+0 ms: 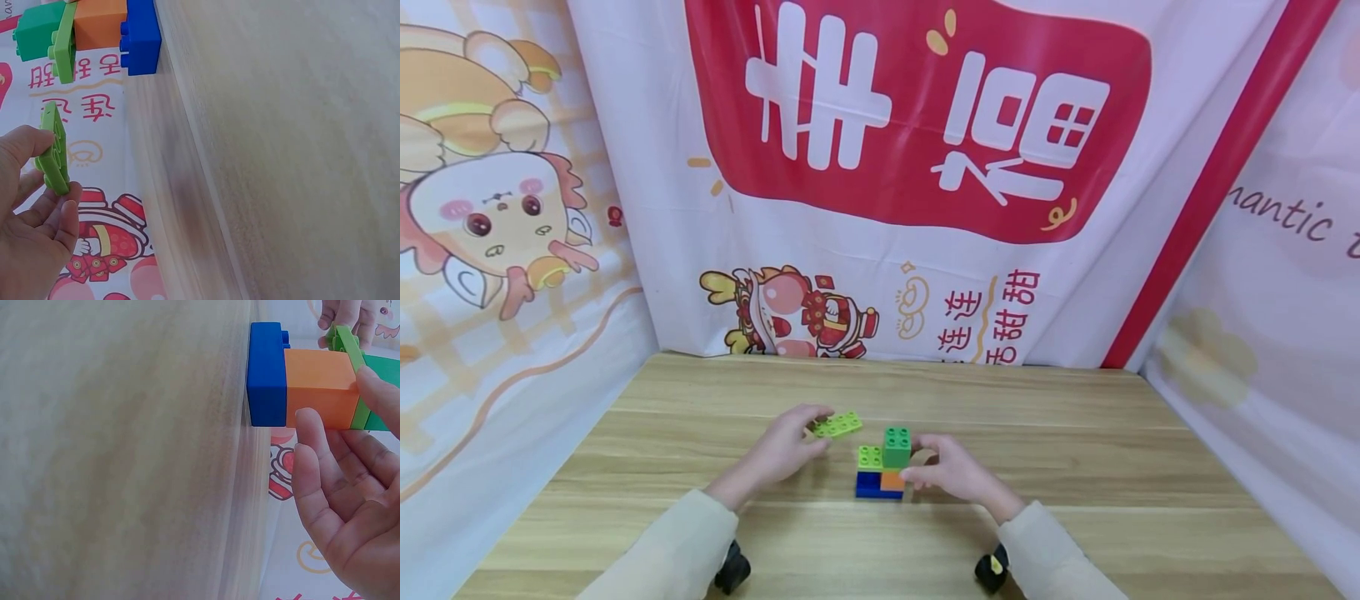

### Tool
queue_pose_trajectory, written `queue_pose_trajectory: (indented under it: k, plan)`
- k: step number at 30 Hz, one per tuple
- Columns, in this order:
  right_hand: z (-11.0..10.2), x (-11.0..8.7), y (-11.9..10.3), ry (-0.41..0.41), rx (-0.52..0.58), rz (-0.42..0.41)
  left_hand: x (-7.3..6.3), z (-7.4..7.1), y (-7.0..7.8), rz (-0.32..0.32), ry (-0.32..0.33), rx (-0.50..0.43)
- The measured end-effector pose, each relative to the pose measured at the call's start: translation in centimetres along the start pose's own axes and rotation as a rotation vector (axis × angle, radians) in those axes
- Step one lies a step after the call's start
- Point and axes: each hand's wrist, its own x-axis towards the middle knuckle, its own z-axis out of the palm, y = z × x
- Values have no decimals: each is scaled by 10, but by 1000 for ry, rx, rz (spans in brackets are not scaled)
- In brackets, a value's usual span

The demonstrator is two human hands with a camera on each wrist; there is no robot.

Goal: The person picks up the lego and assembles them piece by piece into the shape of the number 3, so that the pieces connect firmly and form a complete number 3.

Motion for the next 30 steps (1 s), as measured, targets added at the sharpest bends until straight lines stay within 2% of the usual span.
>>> queue_pose_trajectory:
  k: [12, 19, 30]
  plan:
    - [0, 0, 1, -1, 0, 4, 0, 0, 10, 28, 11, -29]
    - [0, 0, 0, 2, -6, 2, 1, 0, 12, 59, 23, -25]
    - [0, 0, 0, -1, 8, 1, -2, -2, 24, 127, 19, -48]
